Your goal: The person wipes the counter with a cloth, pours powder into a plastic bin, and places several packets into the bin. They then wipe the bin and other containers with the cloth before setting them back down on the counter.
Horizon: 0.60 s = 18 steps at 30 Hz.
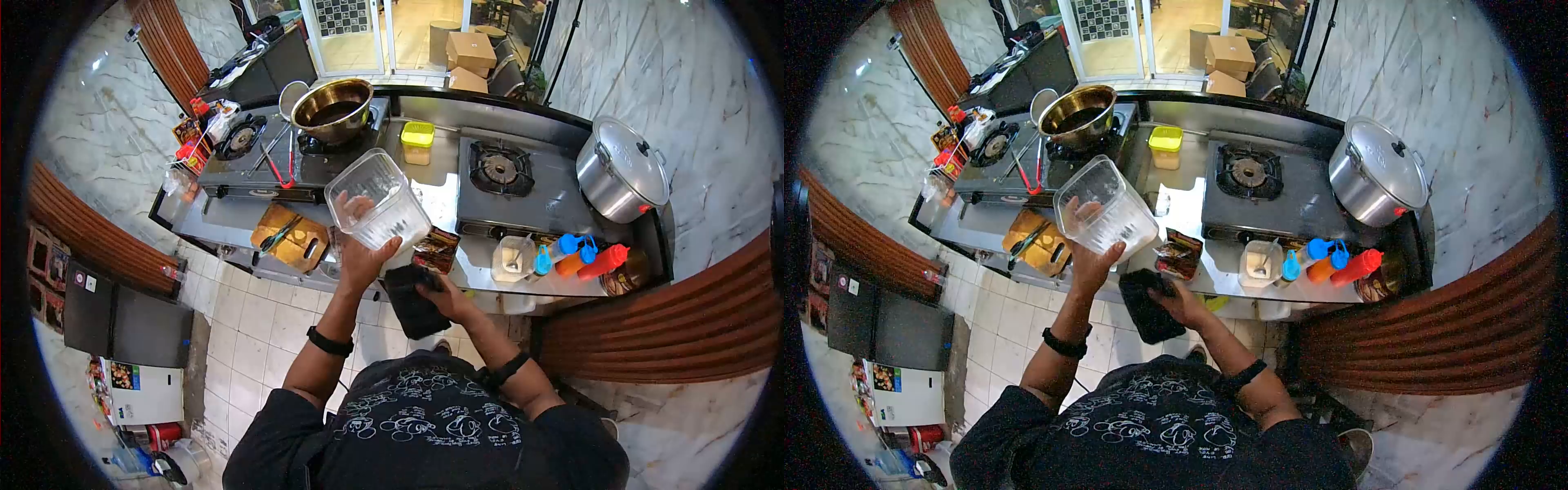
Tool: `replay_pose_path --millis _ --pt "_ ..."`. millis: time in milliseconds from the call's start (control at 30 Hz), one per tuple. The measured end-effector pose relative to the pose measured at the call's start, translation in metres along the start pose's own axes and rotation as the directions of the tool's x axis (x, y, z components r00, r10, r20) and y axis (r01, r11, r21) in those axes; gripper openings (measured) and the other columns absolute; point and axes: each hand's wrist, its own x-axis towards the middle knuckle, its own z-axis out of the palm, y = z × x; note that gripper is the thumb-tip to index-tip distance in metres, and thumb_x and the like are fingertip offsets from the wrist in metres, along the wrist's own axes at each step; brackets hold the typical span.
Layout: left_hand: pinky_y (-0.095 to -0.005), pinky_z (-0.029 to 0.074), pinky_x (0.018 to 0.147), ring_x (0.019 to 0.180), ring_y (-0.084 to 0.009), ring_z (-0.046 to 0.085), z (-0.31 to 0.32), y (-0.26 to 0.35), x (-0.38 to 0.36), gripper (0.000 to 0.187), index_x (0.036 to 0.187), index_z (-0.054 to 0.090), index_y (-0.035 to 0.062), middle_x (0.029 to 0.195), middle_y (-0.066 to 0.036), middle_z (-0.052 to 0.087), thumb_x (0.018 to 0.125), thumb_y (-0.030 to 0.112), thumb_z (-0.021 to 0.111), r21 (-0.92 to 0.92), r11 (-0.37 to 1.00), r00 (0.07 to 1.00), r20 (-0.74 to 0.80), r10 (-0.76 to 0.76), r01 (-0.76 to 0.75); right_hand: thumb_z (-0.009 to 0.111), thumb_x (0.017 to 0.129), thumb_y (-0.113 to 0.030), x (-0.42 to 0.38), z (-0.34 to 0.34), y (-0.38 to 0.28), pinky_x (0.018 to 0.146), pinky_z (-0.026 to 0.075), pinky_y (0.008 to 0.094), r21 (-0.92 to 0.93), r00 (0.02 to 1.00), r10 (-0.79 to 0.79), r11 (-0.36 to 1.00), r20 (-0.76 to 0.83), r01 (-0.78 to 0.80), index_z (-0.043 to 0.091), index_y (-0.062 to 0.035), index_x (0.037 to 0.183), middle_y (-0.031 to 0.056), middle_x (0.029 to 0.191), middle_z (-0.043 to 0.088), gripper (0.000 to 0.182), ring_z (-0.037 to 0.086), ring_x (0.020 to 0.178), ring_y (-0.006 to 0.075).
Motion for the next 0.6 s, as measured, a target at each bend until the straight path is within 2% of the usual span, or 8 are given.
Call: replay_pose_path --millis 33,133,233,300,367,467,533,600 --pt "-0.0384 0.036 0.102 0.118 -0.0264 0.044 0.002 0.0 -0.004 0.105 0.142 0.016 0.0012 0.124 -0.014 0.042 0.072 0.044 0.08 0.021 1.0 1.0 0.012 -0.009 0.009 0.067 0.087 -0.035 0.004 -0.001 -0.01 0.096 0.043 0.0323 0.0 1.0 0.001 1.0 0.005 -0.001 0.047 -0.002 0.13 0.0104 0.119 0.058 0.057 0.055 0.11 0.0205" --pt "-0.0387 0.035 0.102 0.117 -0.0271 0.044 0.025 0.02 -0.019 0.112 0.143 0.013 -0.0001 0.123 -0.014 0.042 0.068 0.049 0.08 -0.17 0.976 0.991 0.02 -0.134 0.135 0.07 0.085 -0.022 0.007 0.0 -0.052 0.093 0.049 0.0372 0.661 0.933 0.275 0.748 -0.232 -0.056 0.051 -0.0035 0.123 0.0123 0.119 0.059 0.047 0.059 0.107 0.0226" --pt "-0.0389 0.034 0.102 0.12 -0.0286 0.042 0.042 0.019 -0.035 0.114 0.143 0.013 -0.001 0.126 -0.015 0.04 0.067 0.049 0.081 -0.046 0.991 0.991 0.05 -0.124 0.127 0.069 0.081 -0.006 0.007 -0.011 -0.07 0.092 0.051 0.0381 0.839 0.99 0.141 0.542 -0.031 -0.05 0.051 -0.0058 0.125 0.0101 0.121 0.059 0.048 0.058 0.111 0.0253" --pt "-0.039 0.033 0.104 0.122 -0.0302 0.04 0.044 0.001 -0.039 0.109 0.141 0.019 -0.0013 0.127 -0.016 0.039 0.067 0.049 0.081 0.212 0.977 0.999 0.022 0.022 -0.027 0.067 0.077 0.0 0.005 -0.015 -0.055 0.094 0.049 0.0389 0.806 0.989 0.148 0.582 0.023 -0.106 0.051 -0.0073 0.127 0.0091 0.121 0.059 0.053 0.058 0.112 0.0255" --pt "-0.0403 0.03 0.105 0.122 -0.0318 0.038 0.048 0.013 -0.022 0.101 0.138 0.027 -0.0019 0.127 -0.016 0.036 0.068 0.05 0.08 0.01 0.999 0.997 -0.065 -0.037 0.038 0.067 0.071 0.006 -0.005 -0.018 -0.045 0.095 0.047 0.0386 0.719 0.976 0.18 0.662 0.124 -0.213 0.049 -0.0082 0.129 0.0079 0.121 0.059 0.062 0.058 0.11 0.0244" --pt "-0.0391 0.035 0.103 0.119 -0.0273 0.042 0.047 0.001 0.0 0.115 0.142 0.008 0.0022 0.124 -0.014 0.036 0.067 0.048 0.082 0.094 0.994 0.995 -0.08 -0.052 0.059 0.07 0.071 0.004 -0.013 -0.035 -0.033 0.094 0.046 0.0347 0.581 0.973 0.126 0.785 0.193 -0.216 0.051 -0.0063 0.127 0.0069 0.119 0.06 0.06 0.058 0.107 0.0216" --pt "-0.0392 0.038 0.101 0.118 -0.0277 0.043 0.05 -0.012 0.007 0.117 0.14 0.006 0.0028 0.126 -0.017 0.036 0.065 0.047 0.084 0.035 0.995 0.993 -0.078 -0.094 0.097 0.072 0.07 0.0 -0.013 -0.049 -0.034 0.092 0.046 0.0314 0.276 0.964 -0.001 0.958 0.266 -0.075 0.053 -0.0031 0.124 0.0062 0.114 0.062 0.057 0.059 0.102 0.0191" --pt "-0.0392 0.039 0.1 0.119 -0.0282 0.043 0.058 -0.027 0.014 0.116 0.139 0.008 0.0024 0.126 -0.018 0.036 0.065 0.048 0.084 0.023 0.995 0.993 -0.073 -0.091 0.093 0.074 0.07 -0.001 -0.019 -0.061 -0.03 0.091 0.045 0.0308 0.222 0.987 0.085 0.968 0.136 -0.114 0.054 -0.0018 0.122 0.0064 0.111 0.063 0.055 0.059 0.1 0.0185"
